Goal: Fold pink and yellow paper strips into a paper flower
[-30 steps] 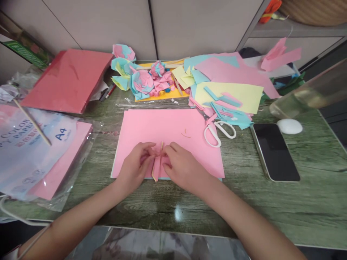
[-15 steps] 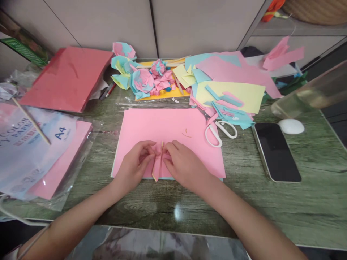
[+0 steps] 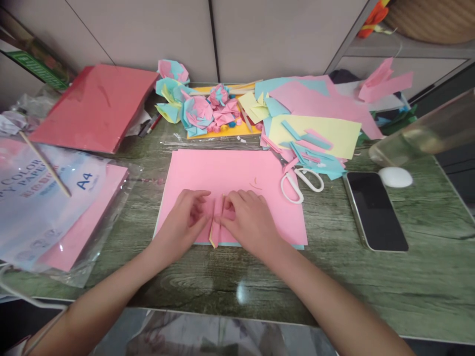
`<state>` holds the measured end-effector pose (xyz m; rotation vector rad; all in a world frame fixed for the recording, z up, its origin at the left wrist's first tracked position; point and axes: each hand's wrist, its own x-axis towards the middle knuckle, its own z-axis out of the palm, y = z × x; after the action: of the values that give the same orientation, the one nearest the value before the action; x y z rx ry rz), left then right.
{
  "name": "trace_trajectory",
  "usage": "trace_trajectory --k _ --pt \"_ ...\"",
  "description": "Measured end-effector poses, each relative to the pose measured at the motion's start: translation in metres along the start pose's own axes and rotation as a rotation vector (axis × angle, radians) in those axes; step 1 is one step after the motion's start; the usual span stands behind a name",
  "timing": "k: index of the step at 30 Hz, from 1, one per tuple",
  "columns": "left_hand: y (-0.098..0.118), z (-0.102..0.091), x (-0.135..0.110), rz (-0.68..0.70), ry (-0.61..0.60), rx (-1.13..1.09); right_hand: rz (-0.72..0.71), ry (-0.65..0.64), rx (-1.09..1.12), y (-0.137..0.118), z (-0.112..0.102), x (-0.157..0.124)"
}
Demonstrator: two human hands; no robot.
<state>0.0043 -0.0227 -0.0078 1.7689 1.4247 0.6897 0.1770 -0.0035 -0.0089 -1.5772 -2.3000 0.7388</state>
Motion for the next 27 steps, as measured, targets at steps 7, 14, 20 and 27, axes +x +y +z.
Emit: trace_trajectory --k 7,14,20,27 --pt "0.003 -0.003 -0.002 0.039 -0.117 0.143 0.029 0.075 -0.034 0.003 0.000 0.000" --pt "0.008 0.006 0.000 -0.001 -0.098 0.197 -0.105 0.045 -0.131 0.004 -0.004 0.000" --pt "0.008 0.007 0.000 -0.022 -0.089 0.213 -0.133 0.063 -0.043 0.005 -0.003 0.003" --pt "0.009 0.006 0.001 -0.022 -0.099 0.223 -0.131 0.046 0.096 0.009 -0.001 0.009"
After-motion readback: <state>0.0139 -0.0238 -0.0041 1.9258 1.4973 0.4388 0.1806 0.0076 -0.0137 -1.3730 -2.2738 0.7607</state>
